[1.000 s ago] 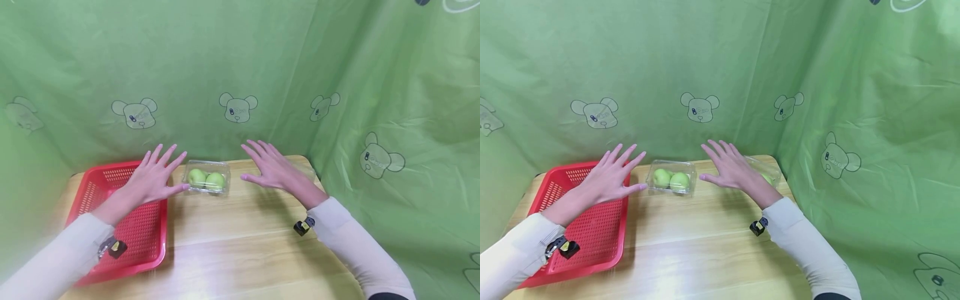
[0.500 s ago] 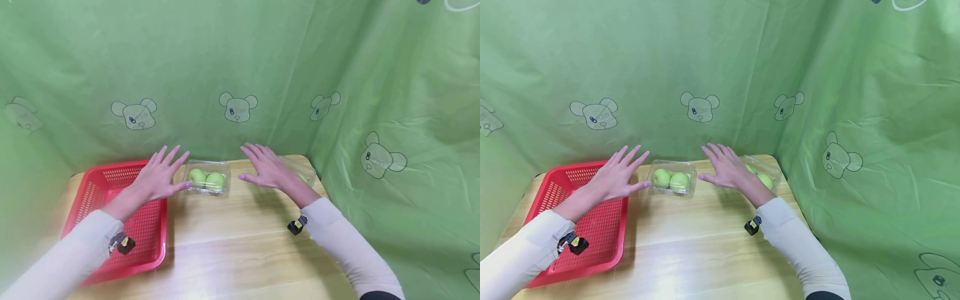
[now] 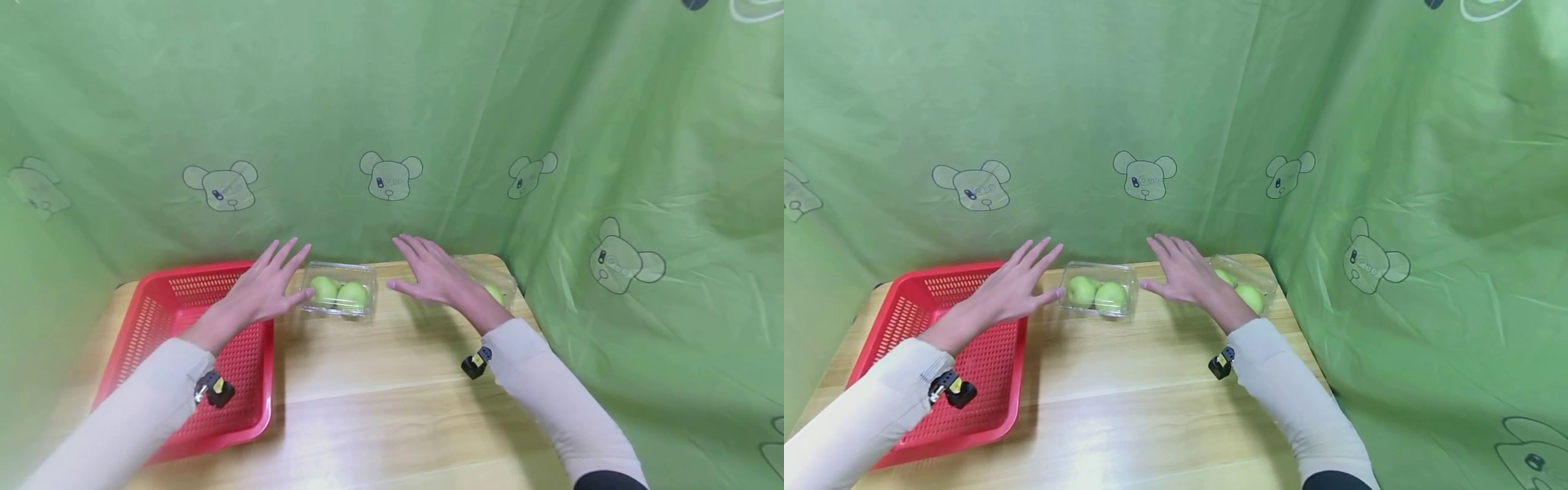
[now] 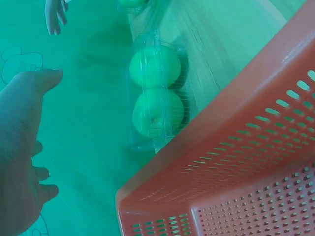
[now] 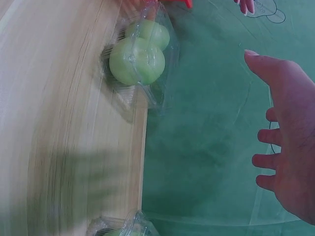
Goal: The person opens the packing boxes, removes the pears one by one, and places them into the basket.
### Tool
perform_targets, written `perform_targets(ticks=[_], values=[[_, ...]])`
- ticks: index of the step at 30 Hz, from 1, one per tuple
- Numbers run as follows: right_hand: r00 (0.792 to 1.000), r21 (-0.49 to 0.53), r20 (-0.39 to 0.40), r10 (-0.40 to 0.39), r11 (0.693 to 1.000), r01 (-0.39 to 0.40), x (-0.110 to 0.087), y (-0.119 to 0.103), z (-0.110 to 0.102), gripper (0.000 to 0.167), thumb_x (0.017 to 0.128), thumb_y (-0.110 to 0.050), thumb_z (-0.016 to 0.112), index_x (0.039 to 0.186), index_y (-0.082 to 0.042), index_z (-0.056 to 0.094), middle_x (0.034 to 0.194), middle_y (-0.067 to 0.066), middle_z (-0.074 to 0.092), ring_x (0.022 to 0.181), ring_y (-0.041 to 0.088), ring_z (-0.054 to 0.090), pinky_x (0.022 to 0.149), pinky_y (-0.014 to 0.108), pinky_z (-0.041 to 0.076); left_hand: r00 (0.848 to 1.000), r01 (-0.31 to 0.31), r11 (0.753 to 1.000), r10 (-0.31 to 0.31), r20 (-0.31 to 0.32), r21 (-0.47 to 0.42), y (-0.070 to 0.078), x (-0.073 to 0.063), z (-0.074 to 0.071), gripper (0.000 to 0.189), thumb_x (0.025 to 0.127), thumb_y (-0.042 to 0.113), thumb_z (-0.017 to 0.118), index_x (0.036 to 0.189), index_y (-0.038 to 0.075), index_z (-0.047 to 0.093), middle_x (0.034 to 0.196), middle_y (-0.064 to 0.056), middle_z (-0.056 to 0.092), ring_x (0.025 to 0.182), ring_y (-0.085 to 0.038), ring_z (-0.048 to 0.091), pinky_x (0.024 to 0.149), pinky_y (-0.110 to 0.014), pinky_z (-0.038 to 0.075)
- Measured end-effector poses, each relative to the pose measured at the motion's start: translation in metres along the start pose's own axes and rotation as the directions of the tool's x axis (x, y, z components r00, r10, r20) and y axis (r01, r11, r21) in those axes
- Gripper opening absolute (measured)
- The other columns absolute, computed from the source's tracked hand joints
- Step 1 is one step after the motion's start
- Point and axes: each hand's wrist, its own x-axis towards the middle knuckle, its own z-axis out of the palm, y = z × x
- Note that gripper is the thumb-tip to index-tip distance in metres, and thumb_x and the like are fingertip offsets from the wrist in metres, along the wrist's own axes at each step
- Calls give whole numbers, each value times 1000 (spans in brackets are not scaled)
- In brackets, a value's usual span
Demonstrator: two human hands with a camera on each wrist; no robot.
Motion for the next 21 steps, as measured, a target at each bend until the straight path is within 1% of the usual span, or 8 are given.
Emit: perform_targets(ticks=[3, 7, 12, 17, 21], values=[[1000, 9, 15, 8, 1000, -8, 3, 0, 0, 98, 97, -70, 49, 166, -10, 15, 173, 18, 20, 157, 41, 27, 132, 58, 23, 1000, 4, 1000, -4, 9, -13, 0, 3, -1, 89, 101, 71, 37, 168, 20, 5, 175, -13, 0, 160, -49, 6, 133, -59, 8], [999, 26, 34, 19, 999, -20, 6, 0, 3, 98, 97, -72, 46, 166, -9, 16, 173, 18, 21, 157, 41, 27, 132, 57, 23, 1000, -2, 1000, 3, 24, -9, 2, 8, -1, 87, 103, 64, 42, 167, 17, 7, 175, -15, 1, 160, -48, 8, 134, -56, 7], [999, 42, 35, 27, 999, -29, 8, 2, 9, 97, 98, -70, 47, 165, -7, 18, 171, 20, 24, 156, 42, 29, 131, 58, 26, 1000, 4, 1000, -3, 27, -14, 5, 15, 7, 85, 104, 56, 48, 167, 14, 9, 175, -18, 4, 160, -48, 10, 134, -56, 10], [999, 66, 30, 39, 997, -41, 11, 4, 17, 94, 98, -66, 52, 164, -6, 21, 170, 21, 26, 155, 44, 31, 130, 60, 28, 999, 34, 999, -33, 24, -35, 5, 19, 14, 83, 105, 53, 49, 167, 13, 10, 175, -17, 5, 159, -49, 12, 132, -59, 14], [998, 69, 37, 46, 996, -49, 14, 5, 25, 95, 98, -68, 49, 164, -5, 23, 170, 21, 27, 154, 44, 33, 129, 61, 30, 998, 50, 998, -49, 29, -34, 5, 21, 19, 80, 106, 50, 47, 167, 12, 11, 175, -18, 5, 159, -48, 13, 132, -59, 16]])
